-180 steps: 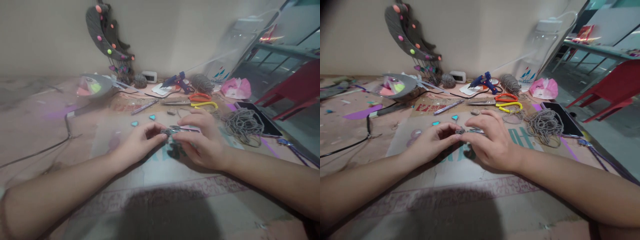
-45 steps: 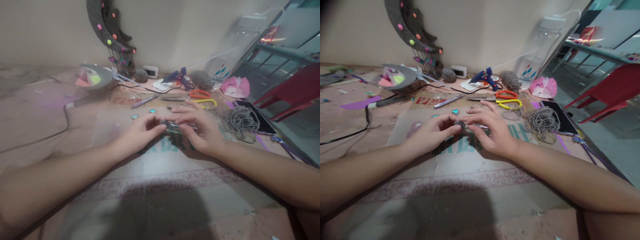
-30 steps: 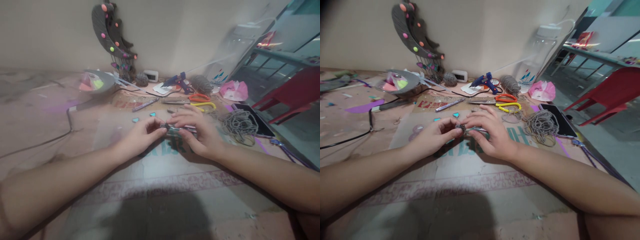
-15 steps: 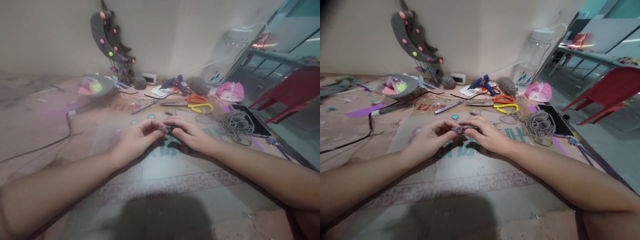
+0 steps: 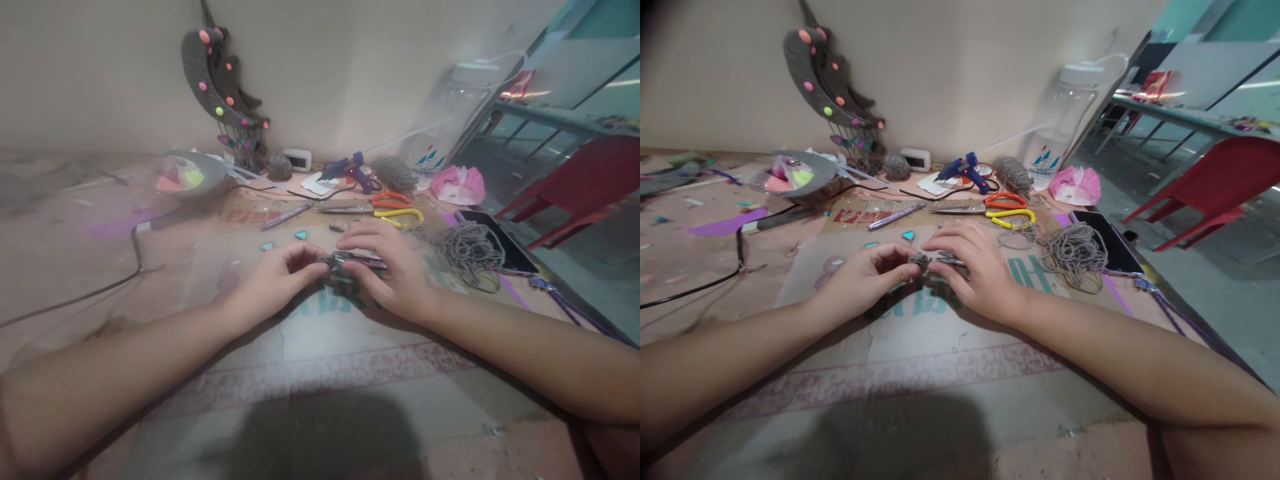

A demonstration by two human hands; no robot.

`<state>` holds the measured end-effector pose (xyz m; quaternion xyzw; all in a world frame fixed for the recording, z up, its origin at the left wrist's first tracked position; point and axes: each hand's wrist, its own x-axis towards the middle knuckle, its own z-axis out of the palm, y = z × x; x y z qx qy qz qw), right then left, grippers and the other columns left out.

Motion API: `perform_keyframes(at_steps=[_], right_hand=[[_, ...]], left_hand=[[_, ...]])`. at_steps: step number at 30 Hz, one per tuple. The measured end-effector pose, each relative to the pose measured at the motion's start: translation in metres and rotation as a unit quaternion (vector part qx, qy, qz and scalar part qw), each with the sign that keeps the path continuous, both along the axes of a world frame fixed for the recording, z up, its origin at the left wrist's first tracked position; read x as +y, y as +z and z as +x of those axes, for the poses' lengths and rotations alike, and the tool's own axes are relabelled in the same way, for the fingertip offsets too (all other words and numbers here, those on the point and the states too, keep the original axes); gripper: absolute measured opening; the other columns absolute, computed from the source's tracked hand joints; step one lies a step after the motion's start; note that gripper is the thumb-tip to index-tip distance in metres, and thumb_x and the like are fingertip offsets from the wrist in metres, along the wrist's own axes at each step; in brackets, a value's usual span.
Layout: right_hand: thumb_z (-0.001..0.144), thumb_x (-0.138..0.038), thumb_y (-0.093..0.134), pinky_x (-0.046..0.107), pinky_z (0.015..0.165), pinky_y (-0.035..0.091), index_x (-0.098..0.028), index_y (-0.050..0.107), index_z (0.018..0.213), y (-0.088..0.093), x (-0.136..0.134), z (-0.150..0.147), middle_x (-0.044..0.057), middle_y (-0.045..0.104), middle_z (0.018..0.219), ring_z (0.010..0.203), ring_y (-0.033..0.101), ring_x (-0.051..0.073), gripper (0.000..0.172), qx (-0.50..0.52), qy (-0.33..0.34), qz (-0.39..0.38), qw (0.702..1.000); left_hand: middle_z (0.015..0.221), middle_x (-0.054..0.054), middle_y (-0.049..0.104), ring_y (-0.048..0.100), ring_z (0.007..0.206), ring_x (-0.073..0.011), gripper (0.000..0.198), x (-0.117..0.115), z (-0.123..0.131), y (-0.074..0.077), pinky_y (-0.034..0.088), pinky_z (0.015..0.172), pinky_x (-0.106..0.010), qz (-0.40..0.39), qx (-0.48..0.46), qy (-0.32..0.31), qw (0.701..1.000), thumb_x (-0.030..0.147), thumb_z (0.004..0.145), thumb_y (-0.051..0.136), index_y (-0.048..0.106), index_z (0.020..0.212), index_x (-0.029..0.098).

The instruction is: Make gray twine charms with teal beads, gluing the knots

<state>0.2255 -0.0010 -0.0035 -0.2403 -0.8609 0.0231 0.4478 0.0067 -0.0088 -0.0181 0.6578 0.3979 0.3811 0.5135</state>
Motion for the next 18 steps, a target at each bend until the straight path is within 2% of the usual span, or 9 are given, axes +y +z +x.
perform_keyframes(at_steps=[3,9,18], right_hand=[[0.096,-0.028,0.062,0.046,0.093,0.051,-0.026,0.069,0.109,-0.0027,0.0038,0.0030,0.008,0.070,0.106,0.104,0.064,0.024,0.015,-0.023,-0.026,-0.025,0.999],[0.097,-0.030,0.063,0.043,0.094,0.051,-0.027,0.073,0.105,-0.0037,0.0060,0.0036,0.006,0.069,0.104,0.104,0.064,0.022,0.013,-0.033,0.002,-0.059,0.998],[0.096,-0.029,0.065,0.042,0.091,0.051,-0.025,0.071,0.093,-0.0022,0.0069,0.0014,0.004,0.071,0.098,0.098,0.065,0.021,0.008,-0.028,0.019,-0.070,0.997]], left_hand=[[0.094,-0.003,0.072,0.066,0.085,-0.0172,0.015,-0.0007,-0.0001,-0.0002,0.051,0.079,-0.031,0.007,0.006,-0.013,1.000,0.034,0.089,0.069,0.069,0.094,0.019],[0.091,-0.003,0.073,0.066,0.083,-0.0172,0.011,-0.0014,0.0002,0.0026,0.051,0.079,-0.031,0.024,0.018,-0.020,0.999,0.030,0.089,0.068,0.070,0.090,0.019],[0.087,-0.003,0.074,0.066,0.079,-0.0173,0.011,-0.0021,0.0014,0.0053,0.052,0.076,-0.030,0.024,0.027,-0.025,0.999,0.029,0.087,0.068,0.070,0.089,0.018]])
